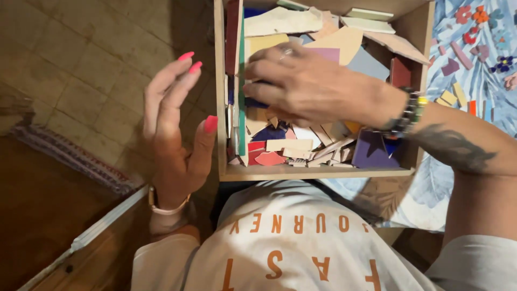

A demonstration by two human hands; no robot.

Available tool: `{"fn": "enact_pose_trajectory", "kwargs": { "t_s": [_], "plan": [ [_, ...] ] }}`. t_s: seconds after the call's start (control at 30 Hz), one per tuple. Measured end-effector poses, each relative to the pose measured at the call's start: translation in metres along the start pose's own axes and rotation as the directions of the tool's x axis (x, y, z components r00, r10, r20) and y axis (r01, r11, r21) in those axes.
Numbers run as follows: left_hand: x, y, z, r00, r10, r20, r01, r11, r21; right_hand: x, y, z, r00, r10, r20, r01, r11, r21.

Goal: The person opens a wooden box and sorts through small ceramic tile pieces of various colors and shapes. They pick up individual pieces, examine them, and place some on the table while continuing to sift through the box contents.

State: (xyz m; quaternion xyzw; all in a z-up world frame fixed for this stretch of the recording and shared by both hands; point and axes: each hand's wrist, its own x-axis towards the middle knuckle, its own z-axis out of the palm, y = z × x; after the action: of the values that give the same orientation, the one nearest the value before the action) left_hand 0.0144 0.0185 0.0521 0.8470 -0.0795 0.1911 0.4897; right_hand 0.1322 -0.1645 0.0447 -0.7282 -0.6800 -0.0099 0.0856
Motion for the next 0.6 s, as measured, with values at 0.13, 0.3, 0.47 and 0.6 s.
{"fn": "enact_pose_trajectory", "kwargs": {
  "t_s": [0.13, 0.3, 0.47, 0.6],
  "plan": [
    [0.002, -0.008, -0.006, 0.998, 0.023, 0.054, -0.026, 0.998, 0.054, -0.023, 0.001, -0.026, 0.986, 0.142, -0.086, -0.128, 0.981, 0.148],
    [0.006, -0.016, -0.005, 0.999, 0.039, 0.038, -0.042, 0.994, 0.102, -0.027, -0.010, -0.008, 0.984, 0.137, -0.113, -0.105, 0.962, 0.253],
    [0.003, -0.007, -0.001, 0.999, 0.049, 0.006, -0.049, 0.992, 0.116, -0.016, -0.027, 0.016, 1.000, -0.006, -0.010, 0.007, 1.000, 0.028],
    [0.000, -0.004, 0.000, 0.996, 0.090, -0.011, -0.089, 0.995, 0.047, 0.005, -0.033, 0.018, 0.988, -0.139, 0.068, 0.152, 0.959, -0.238]
  ]
}}
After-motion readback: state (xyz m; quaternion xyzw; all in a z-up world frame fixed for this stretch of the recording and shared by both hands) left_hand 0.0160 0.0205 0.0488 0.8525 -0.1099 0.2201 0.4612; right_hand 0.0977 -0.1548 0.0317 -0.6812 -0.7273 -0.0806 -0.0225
